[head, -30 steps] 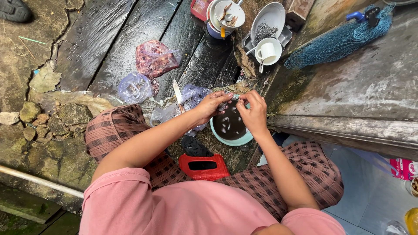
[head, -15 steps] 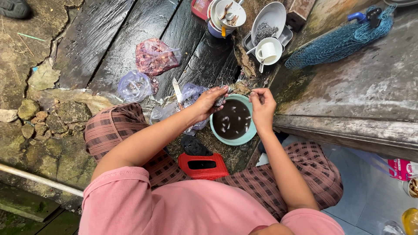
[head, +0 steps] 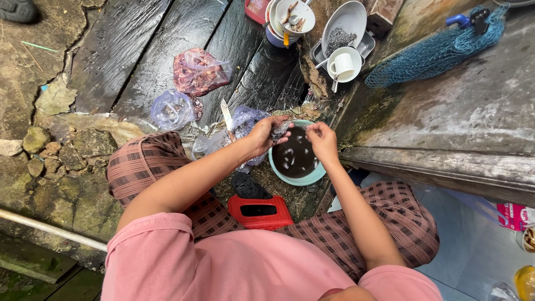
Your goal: Cleaning and preparing small pieces of meat or fish in a bowl of water.
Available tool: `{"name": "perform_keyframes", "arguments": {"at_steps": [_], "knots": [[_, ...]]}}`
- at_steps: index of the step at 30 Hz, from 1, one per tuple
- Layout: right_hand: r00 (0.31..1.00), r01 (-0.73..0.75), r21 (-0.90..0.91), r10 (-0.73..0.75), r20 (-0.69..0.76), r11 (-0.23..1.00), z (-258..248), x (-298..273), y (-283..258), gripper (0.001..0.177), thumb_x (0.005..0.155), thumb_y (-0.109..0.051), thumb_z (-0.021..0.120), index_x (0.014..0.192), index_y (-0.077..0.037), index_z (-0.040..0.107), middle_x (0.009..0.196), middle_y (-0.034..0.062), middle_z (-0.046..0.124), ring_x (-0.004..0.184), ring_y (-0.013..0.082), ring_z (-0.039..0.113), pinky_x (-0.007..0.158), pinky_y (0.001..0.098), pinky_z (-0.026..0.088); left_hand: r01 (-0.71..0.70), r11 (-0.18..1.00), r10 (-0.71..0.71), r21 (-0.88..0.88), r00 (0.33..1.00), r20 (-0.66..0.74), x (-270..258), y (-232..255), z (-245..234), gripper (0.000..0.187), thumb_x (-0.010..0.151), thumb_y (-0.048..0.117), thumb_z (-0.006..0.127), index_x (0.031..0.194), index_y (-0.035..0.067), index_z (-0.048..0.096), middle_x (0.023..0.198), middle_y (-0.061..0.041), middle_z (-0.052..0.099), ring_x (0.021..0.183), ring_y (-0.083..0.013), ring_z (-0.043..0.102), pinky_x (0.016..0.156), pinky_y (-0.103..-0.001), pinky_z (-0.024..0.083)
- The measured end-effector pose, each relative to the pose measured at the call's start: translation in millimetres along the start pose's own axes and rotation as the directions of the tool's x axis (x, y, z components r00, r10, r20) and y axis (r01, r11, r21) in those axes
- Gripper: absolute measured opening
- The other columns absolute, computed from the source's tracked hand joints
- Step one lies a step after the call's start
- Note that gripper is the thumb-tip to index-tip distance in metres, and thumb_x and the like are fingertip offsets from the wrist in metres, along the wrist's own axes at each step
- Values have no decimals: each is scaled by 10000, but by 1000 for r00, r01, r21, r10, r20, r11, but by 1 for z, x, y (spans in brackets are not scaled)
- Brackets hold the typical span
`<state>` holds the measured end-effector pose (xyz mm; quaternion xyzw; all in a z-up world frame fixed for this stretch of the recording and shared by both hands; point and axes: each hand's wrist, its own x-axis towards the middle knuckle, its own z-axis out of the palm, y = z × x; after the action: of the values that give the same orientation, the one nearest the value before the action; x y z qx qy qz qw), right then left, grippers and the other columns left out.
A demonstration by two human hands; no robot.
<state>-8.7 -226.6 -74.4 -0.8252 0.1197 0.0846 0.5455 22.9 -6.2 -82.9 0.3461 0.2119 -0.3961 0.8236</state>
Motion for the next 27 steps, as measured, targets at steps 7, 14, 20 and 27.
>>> {"name": "perform_keyframes", "arguments": {"at_steps": [7,14,20,27], "knots": [[970,-226,-74,231,71,971,11,13,109,109,907,-100,684,912,7,704,742,79,689,627,130,640,602,299,503,3,1000,-4,-10,999,-39,-3,3,-5,577,948,15,356,1520,19,435,1157,-154,669,895,-197,705,775,-288,651],[995,-67,-446,94,39,893,13,29,99,164,853,-178,705,896,-23,740,866,147,747,807,251,712,768,372,541,-3,1000,2,-11,999,-49,-12,7,-1,550,952,-58,431,1492,45,421,1284,-132,669,1005,-212,712,819,-294,653],[991,65,-397,-106,-84,916,20,52,-5,160,829,-120,710,896,21,682,829,146,730,784,252,716,762,364,560,-30,1000,30,7,997,-76,-8,0,-2,444,989,7,528,1433,30,518,1207,-152,683,995,-213,728,839,-290,668],[961,275,-125,-268,71,953,36,87,-25,359,784,34,600,1131,1,687,1147,84,731,1063,187,703,911,329,545,-38,999,36,-19,994,-107,-6,-3,-8,326,1036,116,533,1330,-8,598,1080,-134,706,899,-199,725,796,-301,663]]}}
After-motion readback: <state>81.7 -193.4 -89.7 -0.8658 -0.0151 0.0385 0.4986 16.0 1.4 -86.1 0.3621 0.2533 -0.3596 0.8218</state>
